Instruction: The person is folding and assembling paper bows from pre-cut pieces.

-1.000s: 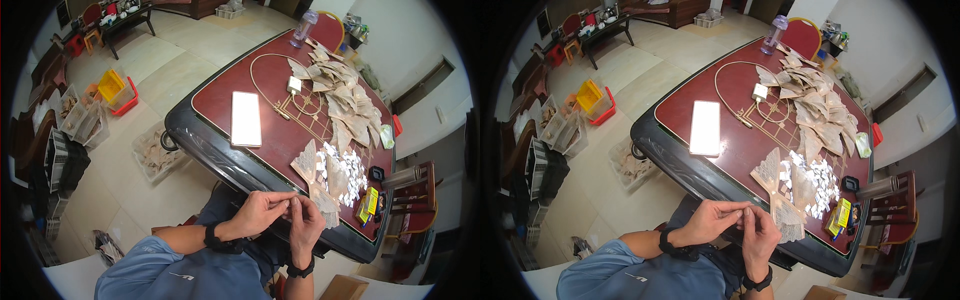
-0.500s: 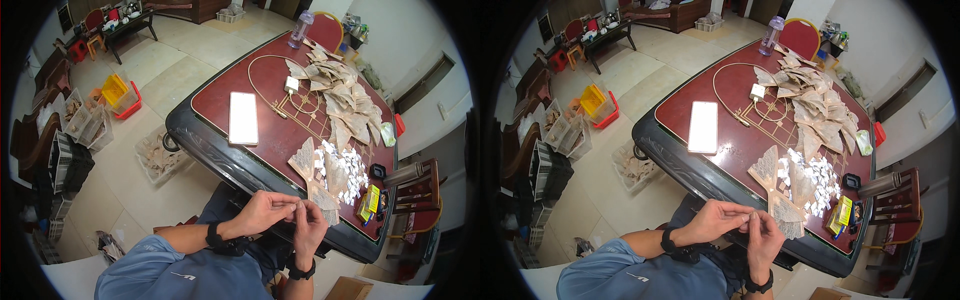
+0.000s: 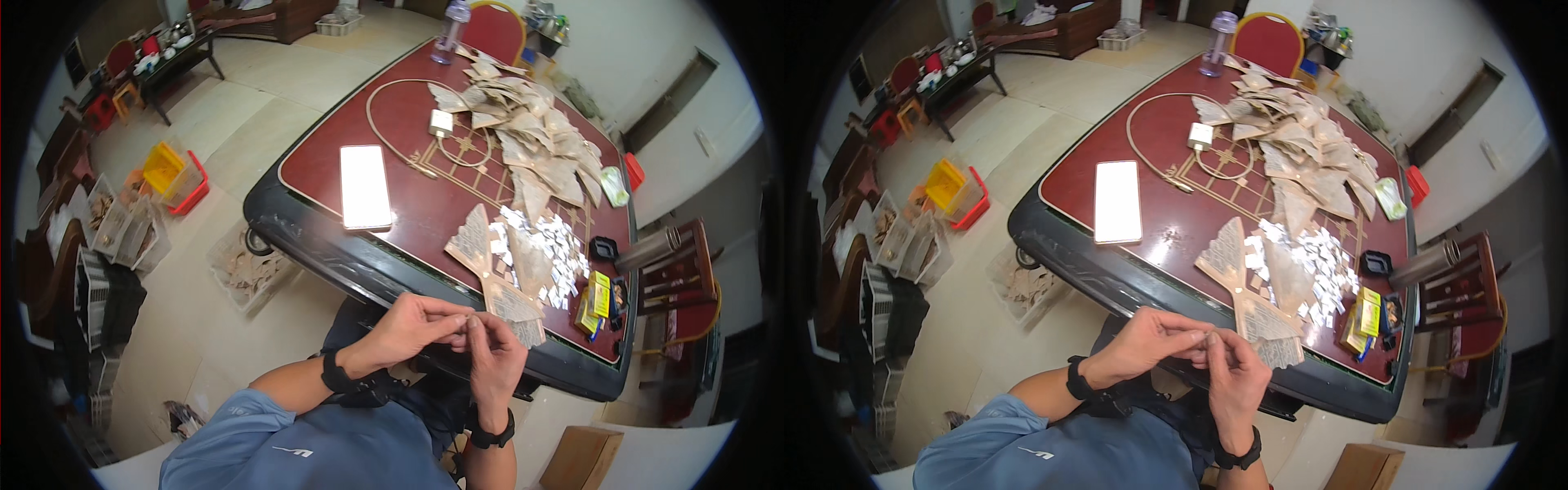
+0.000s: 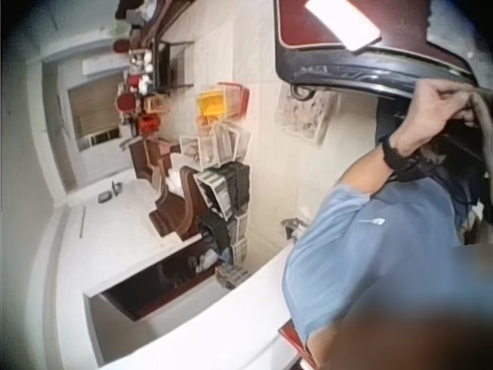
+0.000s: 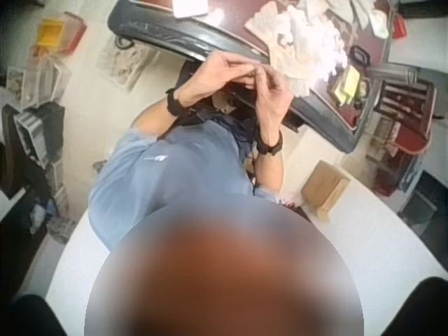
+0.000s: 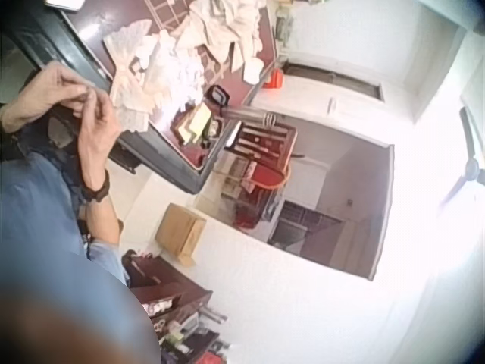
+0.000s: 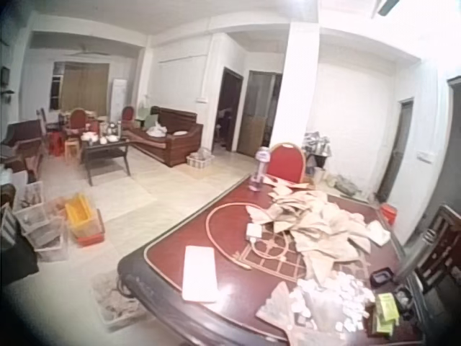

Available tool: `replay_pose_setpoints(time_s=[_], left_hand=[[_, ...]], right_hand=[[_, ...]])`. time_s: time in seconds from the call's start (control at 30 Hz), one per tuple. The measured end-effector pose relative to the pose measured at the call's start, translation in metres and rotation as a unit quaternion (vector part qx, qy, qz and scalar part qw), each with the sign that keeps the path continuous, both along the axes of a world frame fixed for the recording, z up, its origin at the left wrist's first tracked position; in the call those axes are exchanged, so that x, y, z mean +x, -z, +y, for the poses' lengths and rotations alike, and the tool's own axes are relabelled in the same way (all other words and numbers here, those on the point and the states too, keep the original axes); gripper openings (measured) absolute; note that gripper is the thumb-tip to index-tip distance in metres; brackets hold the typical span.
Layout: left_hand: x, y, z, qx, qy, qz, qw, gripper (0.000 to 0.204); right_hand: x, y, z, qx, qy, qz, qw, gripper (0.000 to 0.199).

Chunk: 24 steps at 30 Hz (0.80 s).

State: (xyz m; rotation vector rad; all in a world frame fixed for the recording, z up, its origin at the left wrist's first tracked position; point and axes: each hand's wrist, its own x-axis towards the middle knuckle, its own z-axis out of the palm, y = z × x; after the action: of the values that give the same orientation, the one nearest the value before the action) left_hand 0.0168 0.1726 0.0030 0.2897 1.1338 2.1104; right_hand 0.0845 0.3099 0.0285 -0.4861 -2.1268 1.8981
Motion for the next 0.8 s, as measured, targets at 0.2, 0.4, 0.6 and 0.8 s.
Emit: replay_pose_setpoints(time_s=[0.2,0.4,0.6,0.8], left_hand=[[0.002,-0.001,0.003,-0.016,-0.021,-0.011,1.0,0.026],[0.004,0.0,0.005,-0.039,-0.021,0.001,0.999,0.023],[0.004,0.0,0.001,-0.03,-0.019,-0.047,0.998,0.024],[0.007,0.004,0.009,-0.045,-0.029,0.005,0.999,0.022]], right_hand=[[0.006,-0.005,0.001,-0.015,-0.012,-0.015,1.0,0.015],[0.011,-0.001,0.004,-0.026,-0.015,-0.023,0.999,0.014],[0.014,0.004,0.003,-0.04,-0.018,-0.004,0.999,0.016],[0.017,0.006,0.01,-0.075,-0.031,-0.003,0.997,0.019]])
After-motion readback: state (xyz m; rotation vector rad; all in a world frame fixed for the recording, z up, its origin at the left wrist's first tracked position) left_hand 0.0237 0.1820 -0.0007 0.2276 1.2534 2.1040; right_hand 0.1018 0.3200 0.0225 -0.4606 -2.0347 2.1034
